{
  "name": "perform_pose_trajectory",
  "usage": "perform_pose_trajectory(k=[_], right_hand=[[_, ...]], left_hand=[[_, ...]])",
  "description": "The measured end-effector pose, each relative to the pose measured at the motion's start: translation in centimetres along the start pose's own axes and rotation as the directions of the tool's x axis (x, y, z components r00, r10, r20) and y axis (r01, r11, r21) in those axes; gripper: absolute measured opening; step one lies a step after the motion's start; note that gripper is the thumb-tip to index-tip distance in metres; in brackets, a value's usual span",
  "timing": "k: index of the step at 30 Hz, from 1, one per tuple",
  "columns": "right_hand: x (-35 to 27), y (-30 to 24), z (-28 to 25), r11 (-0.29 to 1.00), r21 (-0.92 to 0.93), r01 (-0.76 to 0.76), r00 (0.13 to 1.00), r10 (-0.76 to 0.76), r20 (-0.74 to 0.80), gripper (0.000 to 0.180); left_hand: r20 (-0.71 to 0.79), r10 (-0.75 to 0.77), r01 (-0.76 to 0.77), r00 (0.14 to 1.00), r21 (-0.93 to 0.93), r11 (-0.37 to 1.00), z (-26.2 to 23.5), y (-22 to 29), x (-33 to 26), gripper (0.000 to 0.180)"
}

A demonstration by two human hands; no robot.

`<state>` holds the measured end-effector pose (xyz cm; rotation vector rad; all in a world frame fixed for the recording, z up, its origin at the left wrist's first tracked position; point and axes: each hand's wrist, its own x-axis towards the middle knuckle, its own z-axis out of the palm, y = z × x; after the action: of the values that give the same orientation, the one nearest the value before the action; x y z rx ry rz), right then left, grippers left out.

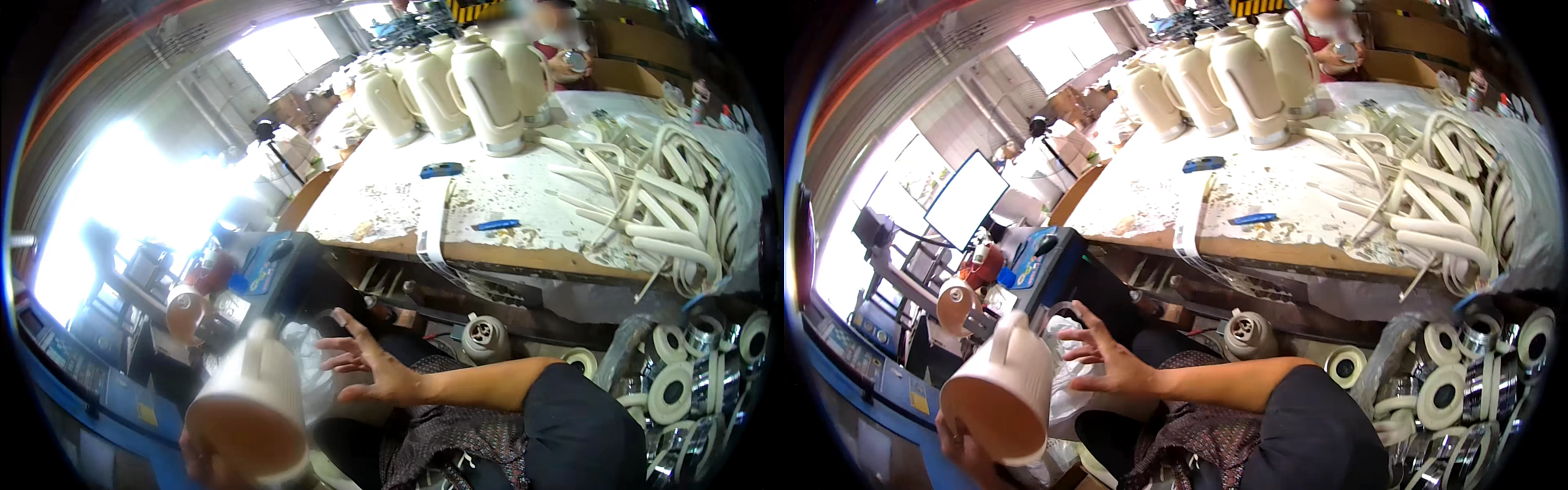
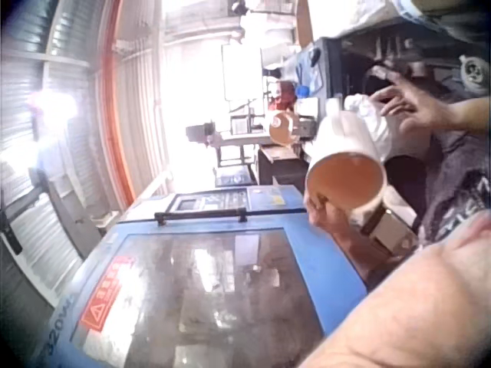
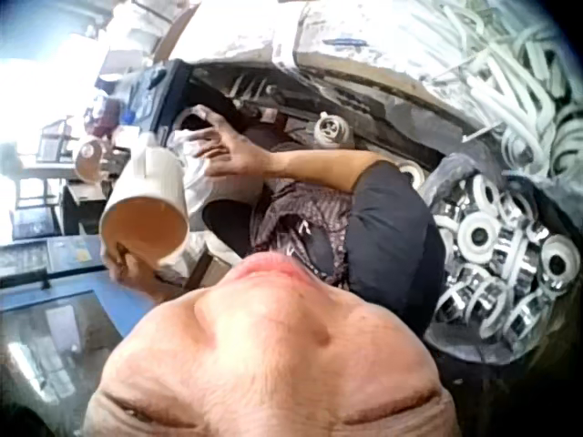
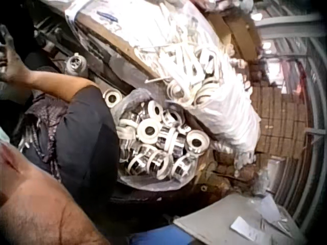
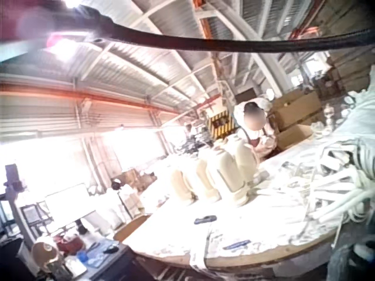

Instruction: The person assembles white electric kettles by inserting a metal heating element into the base and attaching a handle. They then apply a sticker label to the side of the kettle body and place the finished unit on a nearby table. The process is repeated for multiple kettles.

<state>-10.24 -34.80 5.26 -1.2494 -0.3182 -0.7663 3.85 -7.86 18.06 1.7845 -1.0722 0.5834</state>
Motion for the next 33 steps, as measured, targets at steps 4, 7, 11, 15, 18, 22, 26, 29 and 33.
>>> perform_pose_trajectory(k=[4,7,11,15,18,22,26,29,33], right_hand=[[-0.1,2.4,1.6,0.964,-0.260,-0.063,0.994,0.037,-0.103,0.115],[-0.2,6.5,-0.5,0.866,-0.500,-0.014,0.945,-0.152,-0.289,0.092],[-2.8,11.0,-4.1,0.554,-0.806,0.207,0.900,-0.431,-0.065,0.065],[-4.8,12.5,-3.1,0.522,-0.761,0.385,0.922,-0.258,0.289,0.047],[-5.0,11.7,-0.9,0.585,-0.631,0.509,0.858,-0.286,0.427,0.044],[-5.0,9.1,-1.8,0.748,-0.662,0.051,0.878,0.283,0.387,0.070],[-5.1,5.4,-6.3,0.440,-0.897,0.026,0.977,0.179,0.116,0.057],[-4.2,2.8,-7.9,-0.036,-0.997,0.072,0.986,-0.145,0.077,0.025],[-3.3,3.1,-6.3,0.301,-0.952,-0.056,0.998,-0.017,-0.064,0.016]], left_hand=[[-0.117,0.165,-0.132,0.979,0.249,0.960,9.4,-5.7,-3.9,0.043],[-0.023,0.140,-0.134,0.990,0.165,0.977,16.0,-10.0,-10.3,0.063],[0.154,-0.353,0.333,0.923,0.137,0.933,18.8,-13.2,-19.1,0.077],[0.407,-0.441,0.422,0.800,0.141,0.896,15.4,-13.5,-20.2,0.083],[0.471,-0.414,0.354,0.779,0.214,0.910,12.6,-12.3,-18.3,0.097],[0.404,-0.108,0.092,0.908,0.060,0.994,13.2,-11.8,-17.9,0.088],[0.548,-0.235,0.060,0.803,0.318,0.946,14.9,-12.0,-20.2,0.079],[0.418,-0.212,0.113,0.883,0.249,0.962,16.0,-10.7,-19.9,0.081],[0.483,-0.231,0.128,0.845,0.236,0.963,17.6,-9.0,-17.5,0.087]])
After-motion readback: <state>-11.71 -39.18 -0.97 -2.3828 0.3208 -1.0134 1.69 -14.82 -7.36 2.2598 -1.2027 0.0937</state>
